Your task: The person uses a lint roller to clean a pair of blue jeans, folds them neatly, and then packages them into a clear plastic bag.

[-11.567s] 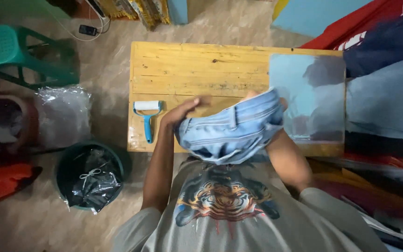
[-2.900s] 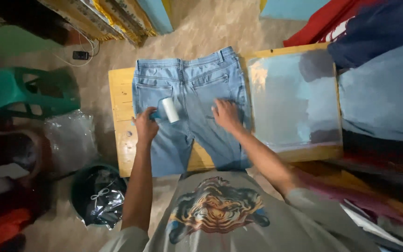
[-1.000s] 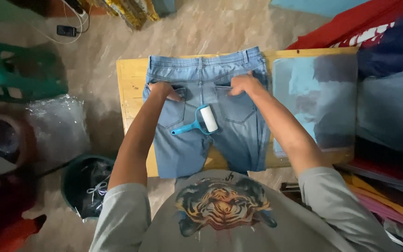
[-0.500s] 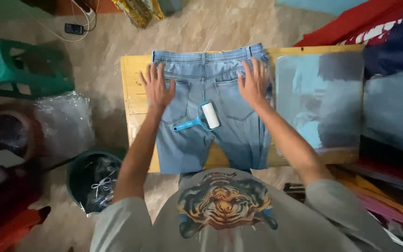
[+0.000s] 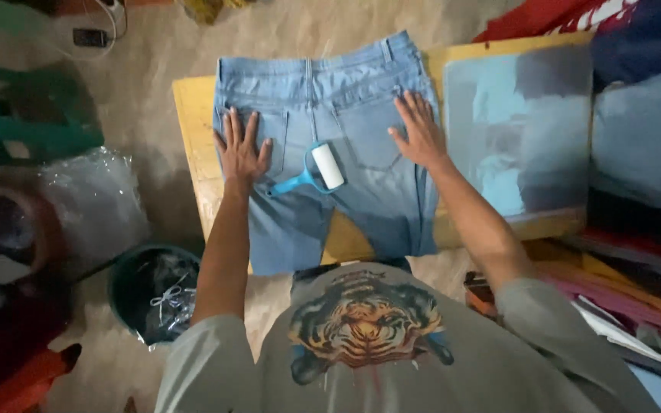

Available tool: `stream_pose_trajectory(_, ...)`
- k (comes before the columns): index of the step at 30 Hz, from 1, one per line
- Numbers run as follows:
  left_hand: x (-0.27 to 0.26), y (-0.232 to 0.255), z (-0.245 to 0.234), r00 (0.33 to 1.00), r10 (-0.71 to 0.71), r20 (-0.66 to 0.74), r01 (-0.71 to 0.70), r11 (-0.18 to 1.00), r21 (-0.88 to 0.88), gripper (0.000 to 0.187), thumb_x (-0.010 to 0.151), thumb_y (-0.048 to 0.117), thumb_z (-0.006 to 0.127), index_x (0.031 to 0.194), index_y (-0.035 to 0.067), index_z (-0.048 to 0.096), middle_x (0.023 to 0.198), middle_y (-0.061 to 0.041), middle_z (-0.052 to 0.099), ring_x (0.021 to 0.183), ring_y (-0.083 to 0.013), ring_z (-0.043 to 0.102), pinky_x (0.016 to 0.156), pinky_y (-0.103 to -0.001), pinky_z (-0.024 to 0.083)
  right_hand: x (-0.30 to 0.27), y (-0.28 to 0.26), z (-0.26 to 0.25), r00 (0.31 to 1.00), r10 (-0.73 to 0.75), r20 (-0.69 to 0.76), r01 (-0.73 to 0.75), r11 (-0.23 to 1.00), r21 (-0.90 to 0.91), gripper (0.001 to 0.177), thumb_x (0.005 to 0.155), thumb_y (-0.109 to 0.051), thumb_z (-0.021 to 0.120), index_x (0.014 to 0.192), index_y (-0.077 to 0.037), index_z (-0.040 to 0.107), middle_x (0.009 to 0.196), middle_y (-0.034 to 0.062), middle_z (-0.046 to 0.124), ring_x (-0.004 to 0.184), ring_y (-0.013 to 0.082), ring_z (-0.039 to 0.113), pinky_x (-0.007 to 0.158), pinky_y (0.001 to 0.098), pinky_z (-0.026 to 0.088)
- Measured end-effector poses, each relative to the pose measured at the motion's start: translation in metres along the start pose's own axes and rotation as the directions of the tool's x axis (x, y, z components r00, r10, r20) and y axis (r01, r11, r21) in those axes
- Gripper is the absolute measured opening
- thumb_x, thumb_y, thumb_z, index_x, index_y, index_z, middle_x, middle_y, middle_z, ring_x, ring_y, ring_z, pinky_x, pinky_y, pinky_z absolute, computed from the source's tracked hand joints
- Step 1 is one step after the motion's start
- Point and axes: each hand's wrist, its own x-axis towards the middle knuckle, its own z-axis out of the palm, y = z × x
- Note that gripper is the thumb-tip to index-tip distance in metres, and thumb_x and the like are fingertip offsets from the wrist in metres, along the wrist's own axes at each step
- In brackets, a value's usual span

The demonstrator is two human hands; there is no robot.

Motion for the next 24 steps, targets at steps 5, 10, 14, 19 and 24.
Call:
stream_pose_trajectory(5,-0.029,0.004,-0.001,0.991,-0.080,-0.108,0.069,0.992,-0.102,0.072,0.103,0.051,0.049,0.166,0.024,0.028,0.171,-0.022,0.014,0.159,-0.0373,0.015,0.123,-0.066,0.012,-0.057,-0.025,0.012,0.924,0.176,-0.339,-0.229,0.965,-0.125,0.067,0.101,-0.030,0.070,0.157,-0.008,0.042,0.156,0.0275,0.040,0.144,0.0480,0.039,0.112,0.0639,0.034)
stream_pose_trajectory(10,-0.090,0.007,0.025,0.963,-0.178,-0.200,0.164,0.983,-0.089,0.065,0.105,0.036,0.049,0.164,0.014,0.030,0.167,-0.028,0.020,0.157,-0.0403,0.017,0.122,-0.065,0.010,-0.119,-0.038,0.035,0.743,0.608,-0.280,-0.628,0.778,0.022,0.087,0.088,-0.037,0.082,0.156,-0.007,0.036,0.136,0.0264,0.053,0.120,0.0493,0.058,0.091,0.0665,0.047)
stream_pose_trajectory(14,-0.103,-0.006,0.031,0.988,-0.106,-0.114,0.096,0.991,-0.089,0.061,0.107,0.032,0.043,0.164,0.015,0.030,0.170,-0.022,0.021,0.158,-0.0373,0.017,0.122,-0.065,0.008,-0.150,-0.022,0.041,0.764,0.642,-0.063,-0.637,0.766,0.083,0.067,0.093,-0.034,0.075,0.146,-0.001,0.048,0.133,0.0296,0.056,0.113,0.0511,0.064,0.086,0.0623,0.053)
stream_pose_trajectory(19,-0.099,-0.018,0.024,0.995,-0.080,-0.058,0.075,0.993,-0.095,0.059,0.109,0.034,0.037,0.165,0.019,0.028,0.171,-0.017,0.020,0.159,-0.0346,0.016,0.125,-0.062,0.006,-0.165,0.011,0.039,0.775,0.577,0.260,-0.629,0.661,0.408,0.075,0.099,-0.030,0.073,0.154,0.009,0.038,0.145,0.0346,0.050,0.134,0.0497,0.050,0.105,0.0598,0.048)
stream_pose_trajectory(24,-0.110,0.002,0.025,0.943,-0.261,-0.207,0.232,0.960,-0.158,0.062,0.103,0.031,0.057,0.160,0.019,0.035,0.166,-0.018,0.032,0.154,-0.0351,0.028,0.124,-0.063,0.019,-0.175,0.045,0.059,0.828,0.552,0.097,-0.545,0.755,0.364,0.028,0.105,-0.033,0.064,0.082,-0.019,0.059,0.067,-0.0025,0.049,0.059,0.0173,0.052,0.060,0.0419,0.041)
